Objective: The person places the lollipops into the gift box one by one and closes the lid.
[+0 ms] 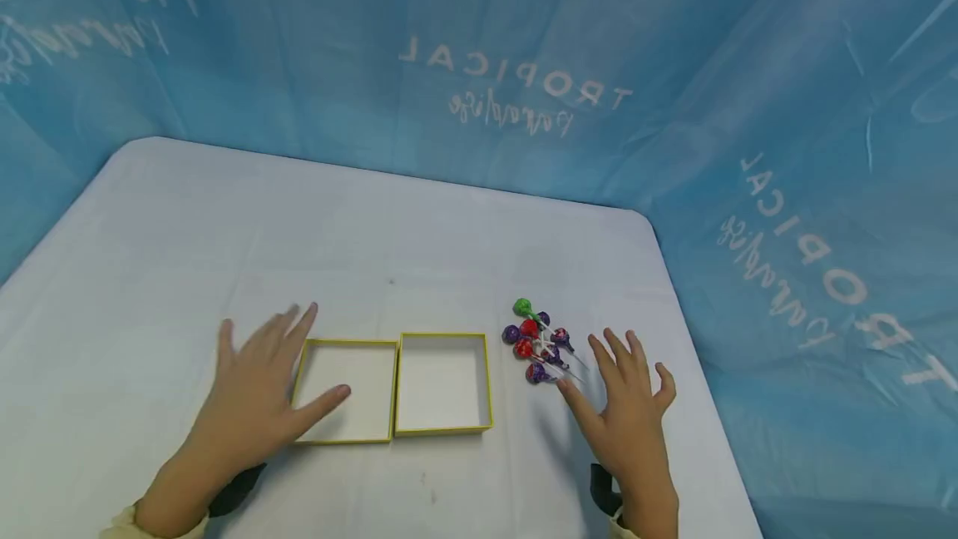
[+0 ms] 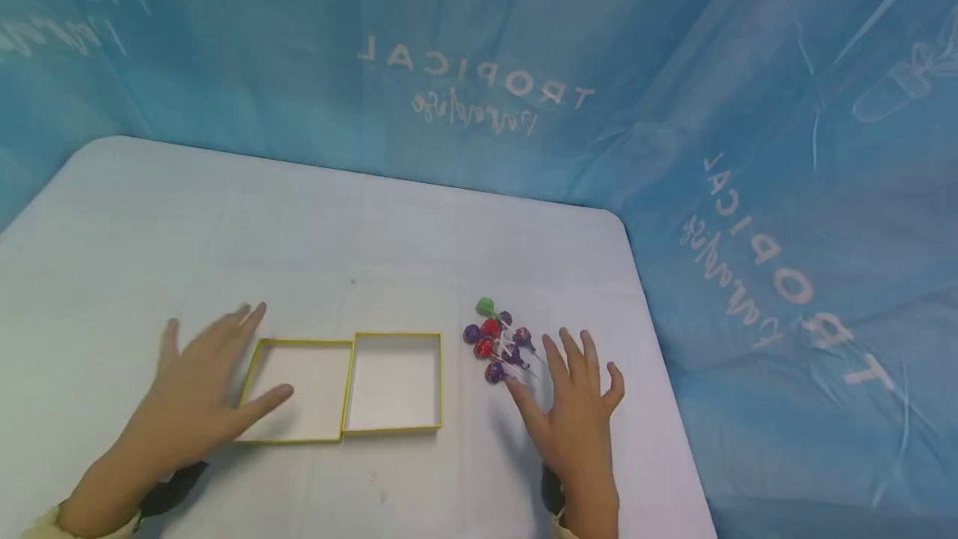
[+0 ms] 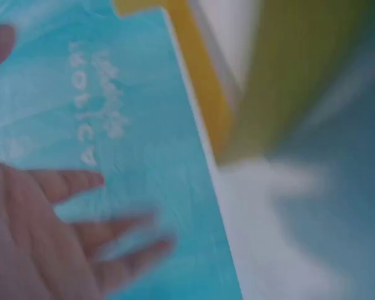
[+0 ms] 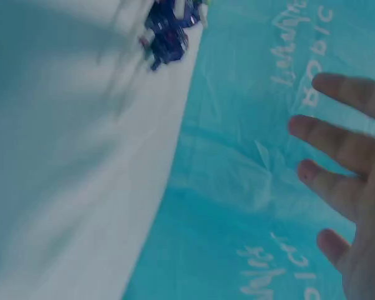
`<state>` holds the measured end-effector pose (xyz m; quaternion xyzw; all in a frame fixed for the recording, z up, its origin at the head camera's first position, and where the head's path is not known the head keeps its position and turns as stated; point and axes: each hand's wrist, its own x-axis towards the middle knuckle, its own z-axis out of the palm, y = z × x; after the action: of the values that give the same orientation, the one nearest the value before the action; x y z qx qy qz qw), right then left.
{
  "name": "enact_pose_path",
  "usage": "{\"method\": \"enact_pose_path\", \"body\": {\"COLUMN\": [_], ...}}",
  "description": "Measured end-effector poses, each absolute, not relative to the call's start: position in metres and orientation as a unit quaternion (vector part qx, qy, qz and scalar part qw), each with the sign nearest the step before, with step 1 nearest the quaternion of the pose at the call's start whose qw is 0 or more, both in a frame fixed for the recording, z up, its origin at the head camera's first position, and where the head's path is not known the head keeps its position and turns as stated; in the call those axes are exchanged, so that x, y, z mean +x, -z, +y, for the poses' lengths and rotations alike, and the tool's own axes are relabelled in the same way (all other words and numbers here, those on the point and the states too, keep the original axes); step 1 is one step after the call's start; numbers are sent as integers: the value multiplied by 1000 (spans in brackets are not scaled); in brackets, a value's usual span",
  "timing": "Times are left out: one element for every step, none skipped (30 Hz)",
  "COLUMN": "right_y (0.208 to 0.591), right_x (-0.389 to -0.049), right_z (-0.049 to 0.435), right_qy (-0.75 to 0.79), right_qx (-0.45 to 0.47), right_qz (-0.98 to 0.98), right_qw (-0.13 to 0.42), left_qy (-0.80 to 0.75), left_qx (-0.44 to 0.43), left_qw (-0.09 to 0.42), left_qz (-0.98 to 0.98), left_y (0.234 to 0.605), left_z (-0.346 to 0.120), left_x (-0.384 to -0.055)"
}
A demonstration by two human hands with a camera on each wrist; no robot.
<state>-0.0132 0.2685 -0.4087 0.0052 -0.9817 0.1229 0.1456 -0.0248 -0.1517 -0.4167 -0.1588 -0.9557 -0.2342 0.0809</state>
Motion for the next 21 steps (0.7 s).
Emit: {"method": "enact_pose_path", "body": {"right_y": [411, 414, 417, 421, 424, 427, 429, 431, 433, 435, 436, 438, 439, 440, 440, 441, 441, 441, 441, 440, 439], "right_x": [-13, -13, -13, -13, -13, -13, -13, -14, -14, -14, -14, -14, -14, -15, -15, -16, -17, -18, -19, -21, -23], "right_z": [266, 263, 261, 258, 255, 253, 251, 249, 247, 245, 243, 241, 240, 238, 237, 236, 235, 235, 234, 234, 233], "right_qy": [-124, -126, -128, -130, -132, -133, -133, -133, -133, -132, -131, -130, -130, -129, -128, -126, -125, -124, -122, -120, -118], "right_qx": [-1, -7, -13, -19, -23, -28, -33, -37, -40, -42, -43, -43, -44, -43, -43, -44, -45, -45, -45, -43, -39], "right_qz": [-981, -979, -979, -978, -977, -977, -977, -977, -977, -978, -979, -980, -980, -981, -982, -982, -983, -983, -984, -984, -984], "right_qw": [152, 157, 161, 163, 164, 163, 164, 162, 159, 156, 151, 146, 142, 137, 134, 131, 129, 127, 125, 125, 127], "left_qy": [256, 276, 292, 305, 307, 302, 293, 280, 268, 258, 248, 244, 242, 243, 246, 249, 252, 257, 263, 271, 278], "left_qx": [-183, -207, -231, -253, -271, -288, -301, -311, -320, -326, -329, -332, -331, -329, -327, -324, -321, -319, -316, -316, -317], "left_qw": [70, 59, 51, 46, 42, 41, 42, 45, 47, 46, 43, 39, 34, 28, 23, 17, 10, 3, -4, -7, -10], "left_qz": [-947, -937, -927, -917, -911, -908, -907, -907, -907, -908, -910, -910, -911, -912, -912, -913, -913, -912, -911, -909, -907], "left_y": [417, 417, 417, 417, 416, 417, 416, 416, 416, 417, 418, 420, 421, 423, 425, 426, 427, 428, 429, 429, 428], "left_z": [-145, -138, -131, -124, -117, -111, -105, -100, -96, -93, -90, -87, -86, -84, -84, -83, -82, -82, -82, -82, -82], "left_x": [-25, -25, -25, -25, -26, -28, -30, -33, -36, -38, -41, -43, -45, -46, -47, -48, -48, -48, -48, -49, -49]}}
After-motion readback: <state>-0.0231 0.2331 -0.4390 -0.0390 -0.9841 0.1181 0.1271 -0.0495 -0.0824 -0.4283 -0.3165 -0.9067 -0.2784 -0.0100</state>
